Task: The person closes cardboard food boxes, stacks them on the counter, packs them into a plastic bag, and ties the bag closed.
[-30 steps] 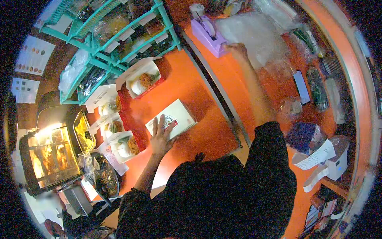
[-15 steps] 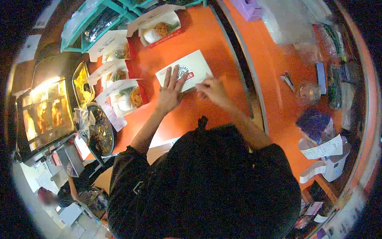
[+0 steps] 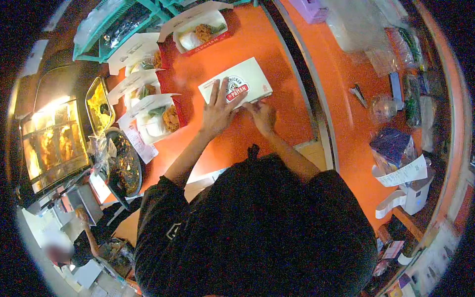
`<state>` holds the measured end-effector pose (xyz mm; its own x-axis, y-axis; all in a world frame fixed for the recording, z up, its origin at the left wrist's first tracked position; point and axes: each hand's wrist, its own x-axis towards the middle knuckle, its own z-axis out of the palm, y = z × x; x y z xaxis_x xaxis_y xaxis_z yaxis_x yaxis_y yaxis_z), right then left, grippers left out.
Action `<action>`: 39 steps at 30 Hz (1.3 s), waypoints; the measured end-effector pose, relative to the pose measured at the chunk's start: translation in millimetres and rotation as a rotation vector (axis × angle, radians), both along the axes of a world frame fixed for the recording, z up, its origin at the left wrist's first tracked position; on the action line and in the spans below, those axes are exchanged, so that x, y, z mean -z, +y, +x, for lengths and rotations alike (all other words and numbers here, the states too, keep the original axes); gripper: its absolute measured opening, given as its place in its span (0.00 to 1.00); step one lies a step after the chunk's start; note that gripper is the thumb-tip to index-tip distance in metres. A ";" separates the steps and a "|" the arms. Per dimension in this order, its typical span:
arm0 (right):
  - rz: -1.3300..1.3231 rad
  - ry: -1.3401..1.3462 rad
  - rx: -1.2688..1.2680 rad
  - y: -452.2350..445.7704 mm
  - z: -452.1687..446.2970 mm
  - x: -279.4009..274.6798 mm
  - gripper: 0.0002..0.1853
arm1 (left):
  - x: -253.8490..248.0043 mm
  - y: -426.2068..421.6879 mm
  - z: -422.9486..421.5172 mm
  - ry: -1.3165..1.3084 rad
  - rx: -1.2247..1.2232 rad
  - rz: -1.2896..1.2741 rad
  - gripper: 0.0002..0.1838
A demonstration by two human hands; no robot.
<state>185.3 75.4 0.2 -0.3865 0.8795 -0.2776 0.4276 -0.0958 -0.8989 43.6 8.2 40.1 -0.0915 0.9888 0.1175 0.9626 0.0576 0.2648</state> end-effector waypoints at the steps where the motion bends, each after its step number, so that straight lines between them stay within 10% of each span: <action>1: 0.002 -0.006 -0.001 4.5 3.5 16.0 0.16 | 1.0 0.2 -0.3 -0.025 0.007 0.023 0.29; 5: 0.509 -0.277 -0.300 37.7 29.7 52.1 0.19 | -4.0 -4.0 -4.0 0.003 0.002 -0.053 0.28; 7: -0.050 -0.523 -0.667 95.0 63.7 41.8 0.20 | -11.6 -9.9 -17.2 -0.312 -0.003 0.080 0.29; 8: 0.535 -0.452 -0.652 122.3 79.3 51.4 0.19 | 3.1 -8.4 -30.2 -0.444 -0.084 0.221 0.35; 9: 0.334 -0.521 -0.533 147.9 62.7 20.9 0.19 | 7.4 1.5 -46.9 -0.430 -0.095 0.236 0.35; 12: 0.436 -0.378 -0.368 207.6 -24.3 -33.0 0.21 | 36.5 58.5 -110.7 -0.990 -0.783 0.488 0.38; 15: 0.526 -0.262 -0.497 243.8 -148.1 25.4 0.23 | 19.8 119.9 -155.4 -1.056 -1.269 0.352 0.30; 21: 0.566 -0.414 -0.521 262.6 -213.5 82.5 0.19 | 100.6 128.4 -188.4 -0.381 -0.983 0.260 0.12; 31: 0.423 -0.229 -0.533 170.5 -36.1 -113.0 0.16 | -85.3 35.4 -58.3 -0.412 -0.731 0.227 0.11; 39: 0.150 -0.200 -0.653 106.4 26.2 -106.7 0.22 | -33.1 -41.0 -5.5 -0.836 -0.717 0.320 0.13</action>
